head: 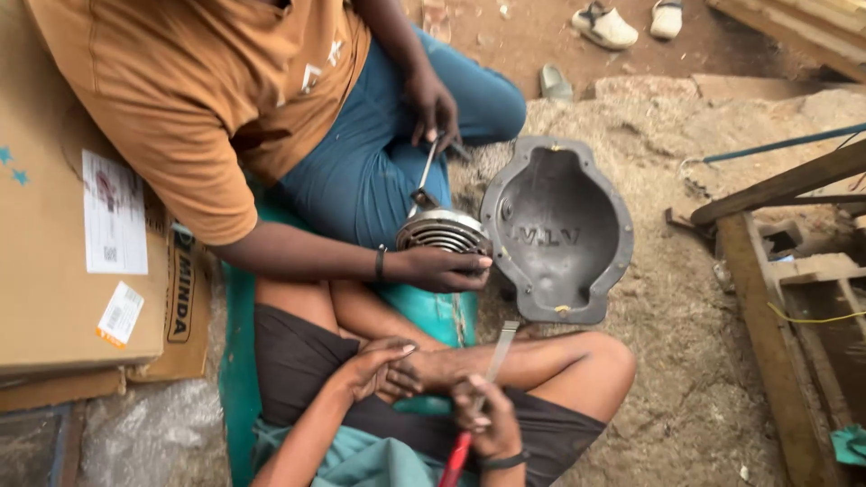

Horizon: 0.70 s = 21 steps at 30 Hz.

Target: Disassembling and repairing a circular electrical horn component using a screwdriver and a t-handle wrench.

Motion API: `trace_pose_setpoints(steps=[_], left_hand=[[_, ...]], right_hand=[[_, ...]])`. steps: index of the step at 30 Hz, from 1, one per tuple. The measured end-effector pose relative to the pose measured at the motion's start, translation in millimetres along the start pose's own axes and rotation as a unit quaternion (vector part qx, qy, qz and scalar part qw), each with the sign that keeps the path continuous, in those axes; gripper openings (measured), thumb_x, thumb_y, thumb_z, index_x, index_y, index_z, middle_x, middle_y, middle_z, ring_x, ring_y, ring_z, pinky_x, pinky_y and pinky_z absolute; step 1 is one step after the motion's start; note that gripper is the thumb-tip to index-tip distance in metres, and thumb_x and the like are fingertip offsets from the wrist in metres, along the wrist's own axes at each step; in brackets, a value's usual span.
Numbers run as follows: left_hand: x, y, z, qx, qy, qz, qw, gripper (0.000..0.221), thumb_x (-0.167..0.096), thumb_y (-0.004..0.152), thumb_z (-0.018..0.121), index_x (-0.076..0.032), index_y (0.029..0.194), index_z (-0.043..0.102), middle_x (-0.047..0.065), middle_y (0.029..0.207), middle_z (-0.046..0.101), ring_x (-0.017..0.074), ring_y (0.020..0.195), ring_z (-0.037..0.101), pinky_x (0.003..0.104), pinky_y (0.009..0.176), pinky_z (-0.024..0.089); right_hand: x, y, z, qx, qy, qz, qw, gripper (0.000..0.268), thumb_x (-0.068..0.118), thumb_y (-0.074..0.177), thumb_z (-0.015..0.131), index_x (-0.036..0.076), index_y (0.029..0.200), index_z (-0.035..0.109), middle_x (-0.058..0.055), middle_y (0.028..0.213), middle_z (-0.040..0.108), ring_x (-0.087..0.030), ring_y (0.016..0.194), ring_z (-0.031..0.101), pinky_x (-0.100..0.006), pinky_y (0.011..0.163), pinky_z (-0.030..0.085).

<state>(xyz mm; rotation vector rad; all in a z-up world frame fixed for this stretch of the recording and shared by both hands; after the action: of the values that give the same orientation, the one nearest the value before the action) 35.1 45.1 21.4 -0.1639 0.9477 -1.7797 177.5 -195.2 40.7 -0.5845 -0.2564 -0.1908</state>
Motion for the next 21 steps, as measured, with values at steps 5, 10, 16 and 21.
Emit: trace_pose_setpoints(steps=[5,10,16,21], left_hand=[[-1,-23,27,0.077,0.106,0.084,0.988,0.058,-0.034,0.096,0.064,-0.007,0.144,0.046,0.019,0.118,0.071,0.0308,0.104,0.073,0.042,0.084,0.062],[-5,-56,73,0.219,0.084,0.198,0.952,0.057,-0.032,0.102,0.062,0.0,0.146,0.046,0.015,0.13,0.067,0.0246,0.124,0.066,0.037,0.107,0.054],[1,-56,85,0.184,-0.088,0.276,0.939,0.034,-0.026,0.107,0.053,0.003,0.122,0.059,0.018,0.102,0.073,0.0289,0.098,0.074,0.045,0.092,0.061],[-41,-72,81,0.029,0.025,0.395,0.918,0.03,-0.023,0.108,0.052,0.003,0.12,0.061,0.013,0.092,0.073,0.02,0.085,0.071,0.033,0.081,0.059]], right_hand=[[-64,-34,60,-0.041,-0.184,-0.067,0.98,0.036,0.01,0.093,0.07,-0.003,0.123,0.054,-0.011,0.09,0.067,-0.012,0.067,0.06,-0.023,0.058,0.048],[-83,-72,63,0.1,-0.494,-0.128,0.854,0.052,0.008,0.092,0.077,-0.002,0.136,0.052,-0.014,0.106,0.071,-0.017,0.098,0.065,-0.031,0.092,0.051],[-83,-68,88,0.012,-0.559,-0.098,0.823,0.086,0.01,0.088,0.073,0.004,0.158,0.024,-0.012,0.095,0.075,-0.015,0.084,0.068,-0.027,0.085,0.053],[-72,-64,124,0.068,-0.656,-0.276,0.699,0.086,0.0,0.097,0.065,0.001,0.164,0.011,-0.018,0.123,0.071,-0.028,0.109,0.073,-0.036,0.099,0.053]])
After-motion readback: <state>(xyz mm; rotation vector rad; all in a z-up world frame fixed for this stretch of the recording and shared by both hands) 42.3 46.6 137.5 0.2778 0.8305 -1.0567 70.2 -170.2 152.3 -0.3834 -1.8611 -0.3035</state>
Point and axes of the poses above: each hand's wrist, its own y-axis towards the middle knuckle, its own z-axis out of the palm, x = y × z, the point moved 1 cm from there along y, towards the middle knuckle
